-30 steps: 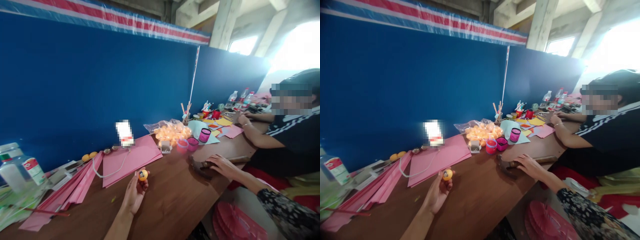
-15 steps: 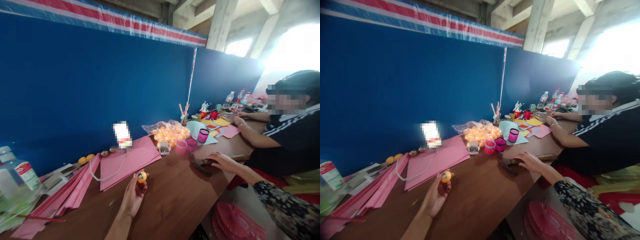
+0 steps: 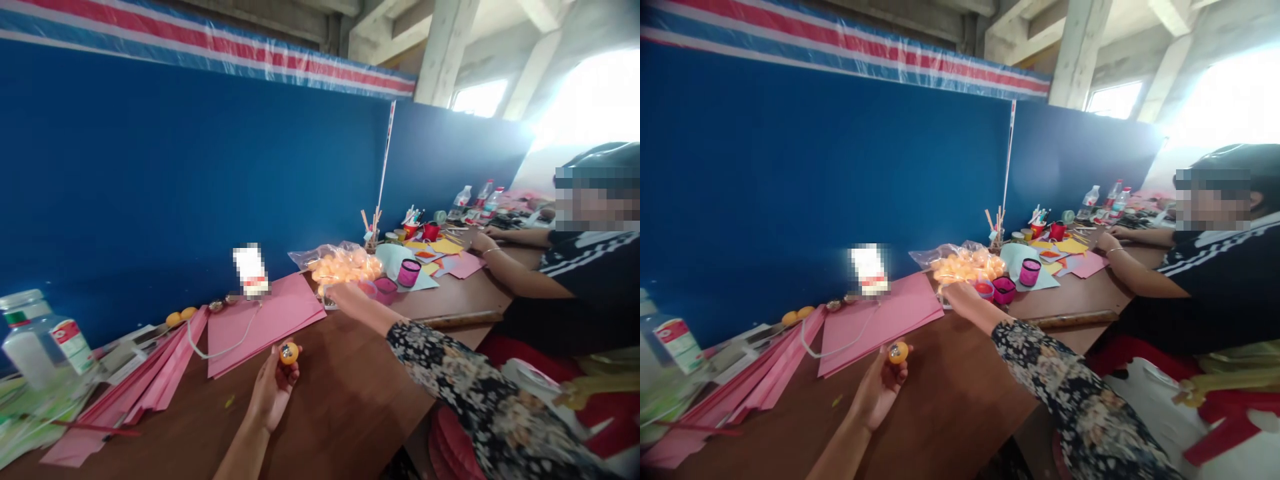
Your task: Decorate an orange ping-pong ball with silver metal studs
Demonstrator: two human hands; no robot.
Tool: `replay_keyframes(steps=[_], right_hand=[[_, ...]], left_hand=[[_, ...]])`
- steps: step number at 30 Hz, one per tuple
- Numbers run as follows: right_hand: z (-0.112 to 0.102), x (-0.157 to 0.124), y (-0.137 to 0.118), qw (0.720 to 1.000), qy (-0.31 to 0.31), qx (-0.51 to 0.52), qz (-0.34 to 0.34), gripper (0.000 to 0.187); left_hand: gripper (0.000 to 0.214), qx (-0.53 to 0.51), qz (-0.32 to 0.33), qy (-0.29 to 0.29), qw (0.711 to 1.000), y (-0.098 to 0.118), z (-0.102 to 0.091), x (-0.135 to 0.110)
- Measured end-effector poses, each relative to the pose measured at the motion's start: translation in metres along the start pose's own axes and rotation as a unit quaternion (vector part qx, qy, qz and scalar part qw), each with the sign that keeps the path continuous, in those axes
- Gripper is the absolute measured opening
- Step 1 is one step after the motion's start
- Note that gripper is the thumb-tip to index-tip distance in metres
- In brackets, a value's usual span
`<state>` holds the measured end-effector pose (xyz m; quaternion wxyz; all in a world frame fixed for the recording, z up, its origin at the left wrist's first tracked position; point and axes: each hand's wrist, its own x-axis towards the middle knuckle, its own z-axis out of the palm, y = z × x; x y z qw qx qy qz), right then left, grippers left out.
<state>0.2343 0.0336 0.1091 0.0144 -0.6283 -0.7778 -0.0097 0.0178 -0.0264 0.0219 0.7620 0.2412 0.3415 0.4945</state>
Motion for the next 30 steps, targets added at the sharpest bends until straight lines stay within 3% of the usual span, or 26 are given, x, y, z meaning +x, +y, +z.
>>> replay_keyframes(steps=[8,17,30], right_hand=[[0.028,0.034,-0.004,0.998,-0.046,-0.025,0.045,0.021],[0.038,0.036,-0.003,0.995,-0.042,-0.001,0.088,0.023],[0.052,0.029,0.003,0.996,-0.002,0.028,0.087,0.02]], left_hand=[[0.037,-0.005,0.0,-0.007,1.0,-0.002,-0.002,0.001],[0.037,-0.007,0.003,-0.005,1.0,-0.004,-0.002,0.003],[0.039,-0.016,0.005,-0.013,1.0,-0.006,-0.006,0.005]])
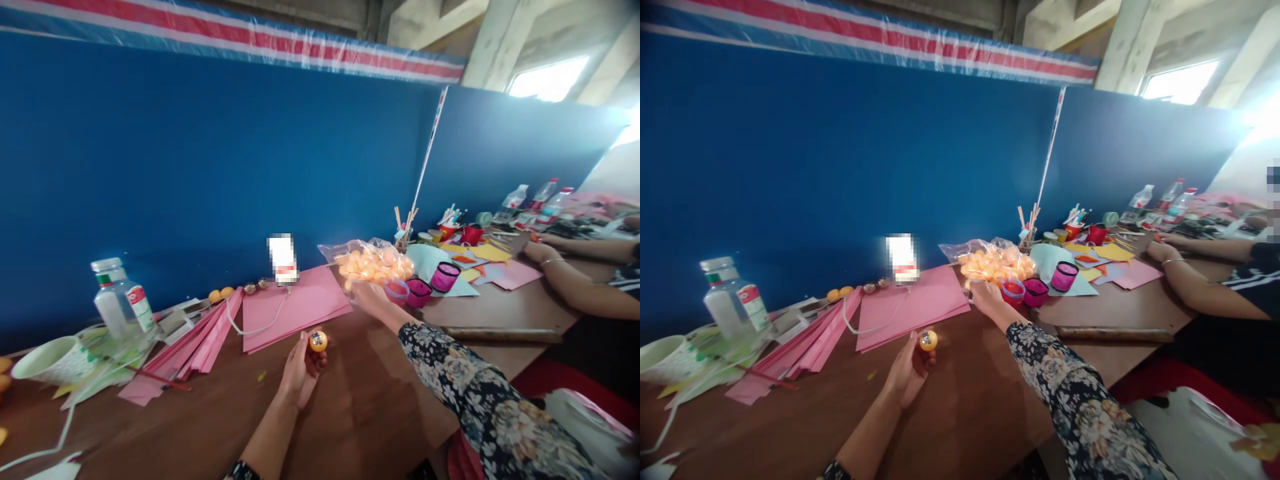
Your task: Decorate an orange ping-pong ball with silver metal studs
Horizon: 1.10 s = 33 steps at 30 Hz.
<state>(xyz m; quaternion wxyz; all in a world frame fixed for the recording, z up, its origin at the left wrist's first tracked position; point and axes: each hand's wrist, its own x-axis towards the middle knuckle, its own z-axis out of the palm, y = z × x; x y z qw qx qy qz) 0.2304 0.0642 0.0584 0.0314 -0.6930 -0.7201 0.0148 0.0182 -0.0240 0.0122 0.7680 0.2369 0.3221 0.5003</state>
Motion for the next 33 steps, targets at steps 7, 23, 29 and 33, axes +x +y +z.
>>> replay_keyframes(steps=[7,23,29,33], right_hand=[[0.002,-0.003,0.004,0.997,0.027,0.066,-0.008,0.015],[0.019,-0.05,-0.046,0.72,-0.024,0.692,-0.052,0.009],[0.043,-0.053,-0.079,0.528,-0.1,0.843,0.01,0.019],[0.046,-0.05,-0.078,0.521,-0.11,0.846,0.013,0.024]], left_hand=[[0.038,0.007,0.01,-0.004,1.0,0.002,0.003,-0.004],[0.042,-0.029,0.038,-0.001,0.999,0.003,0.001,-0.003],[0.037,-0.057,0.089,0.037,0.994,0.008,-0.005,0.001],[0.04,-0.049,0.11,0.051,0.991,0.009,-0.007,0.004]])
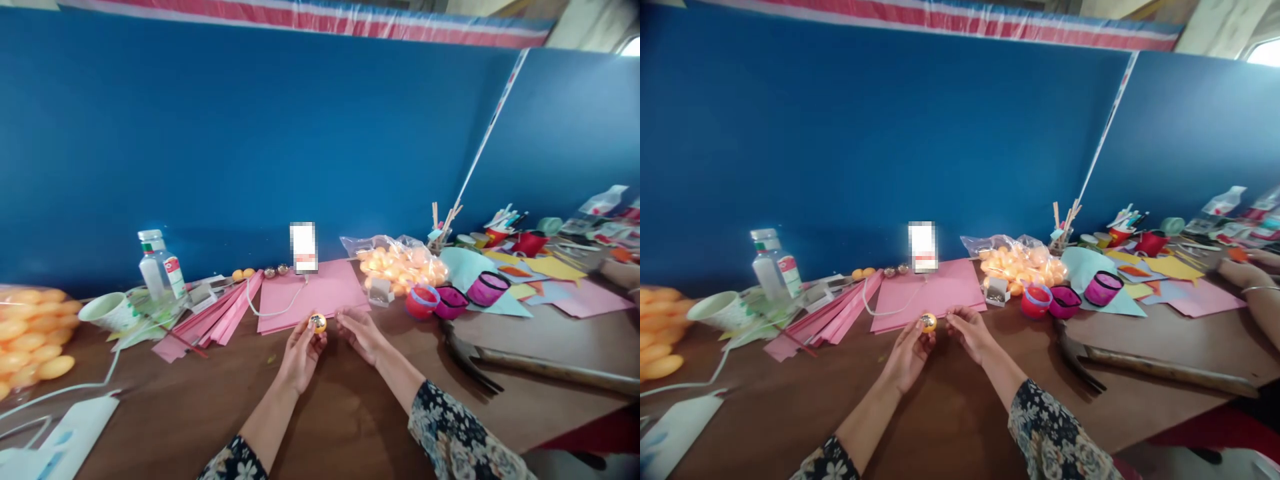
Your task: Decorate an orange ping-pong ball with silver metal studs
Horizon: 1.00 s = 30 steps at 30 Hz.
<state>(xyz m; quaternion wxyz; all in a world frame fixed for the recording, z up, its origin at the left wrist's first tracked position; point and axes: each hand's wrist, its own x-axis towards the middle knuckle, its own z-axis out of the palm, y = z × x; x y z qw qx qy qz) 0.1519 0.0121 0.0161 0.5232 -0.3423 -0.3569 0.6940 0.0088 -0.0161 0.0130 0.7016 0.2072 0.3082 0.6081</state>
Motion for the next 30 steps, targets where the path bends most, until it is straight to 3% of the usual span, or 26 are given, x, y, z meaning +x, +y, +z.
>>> replay_keyframes(steps=[8,17,30], right_hand=[[0.004,-0.005,0.004,0.999,-0.004,-0.047,0.004,0.024],[0.001,-0.002,0.005,0.996,0.019,-0.062,-0.062,0.021],[0.0,-0.007,0.006,0.993,0.033,-0.104,-0.054,0.024]], left_hand=[[0.044,0.042,0.0,-0.004,0.999,-0.002,0.003,0.005],[0.038,0.04,-0.005,0.011,0.999,-0.005,0.002,0.006],[0.045,0.165,0.075,0.018,0.983,-0.013,0.002,0.004]])
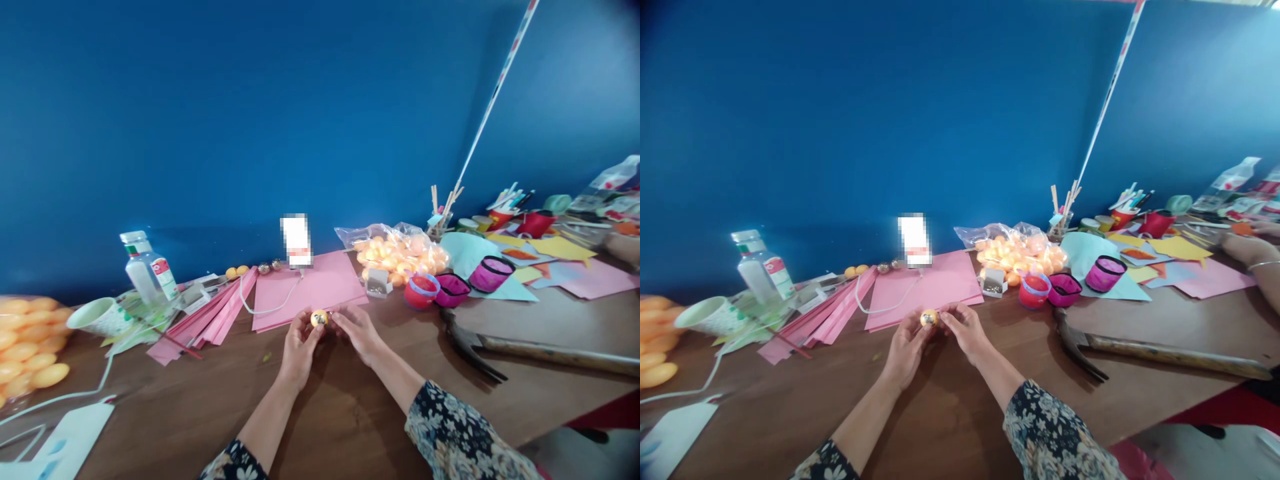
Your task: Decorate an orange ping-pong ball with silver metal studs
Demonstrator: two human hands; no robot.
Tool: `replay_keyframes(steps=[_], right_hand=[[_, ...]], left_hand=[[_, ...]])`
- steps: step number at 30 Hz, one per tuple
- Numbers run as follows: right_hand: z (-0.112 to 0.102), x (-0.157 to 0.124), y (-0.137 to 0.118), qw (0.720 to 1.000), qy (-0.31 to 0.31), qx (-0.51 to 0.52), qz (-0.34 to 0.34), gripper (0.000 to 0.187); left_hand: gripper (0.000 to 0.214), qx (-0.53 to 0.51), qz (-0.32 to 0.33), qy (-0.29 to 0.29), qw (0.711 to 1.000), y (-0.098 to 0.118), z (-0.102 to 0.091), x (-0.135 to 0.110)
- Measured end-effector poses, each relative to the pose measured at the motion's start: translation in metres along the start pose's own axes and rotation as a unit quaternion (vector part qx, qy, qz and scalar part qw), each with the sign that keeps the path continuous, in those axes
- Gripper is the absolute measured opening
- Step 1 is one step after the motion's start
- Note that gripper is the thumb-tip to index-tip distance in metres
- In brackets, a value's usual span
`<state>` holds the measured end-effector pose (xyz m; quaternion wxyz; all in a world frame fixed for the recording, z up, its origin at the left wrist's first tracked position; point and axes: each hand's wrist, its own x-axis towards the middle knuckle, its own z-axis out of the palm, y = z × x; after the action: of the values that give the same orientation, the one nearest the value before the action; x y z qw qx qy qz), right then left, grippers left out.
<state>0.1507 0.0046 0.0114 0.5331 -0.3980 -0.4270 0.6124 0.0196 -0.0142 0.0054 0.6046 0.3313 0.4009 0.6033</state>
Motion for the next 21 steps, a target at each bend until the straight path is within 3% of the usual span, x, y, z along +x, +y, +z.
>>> replay_keyframes(steps=[15,21], right_hand=[[-0.0014,-0.0021,-0.0044,0.998,-0.053,-0.037,-0.001,0.02],[-0.0036,-0.0014,-0.0014,0.996,-0.071,-0.058,0.001,0.022]], left_hand=[[0.048,0.013,-0.004,-0.023,1.0,-0.0032,-0.0027,0.0017],[0.049,0.042,0.032,-0.035,0.998,-0.0054,-0.0045,0.0034]])
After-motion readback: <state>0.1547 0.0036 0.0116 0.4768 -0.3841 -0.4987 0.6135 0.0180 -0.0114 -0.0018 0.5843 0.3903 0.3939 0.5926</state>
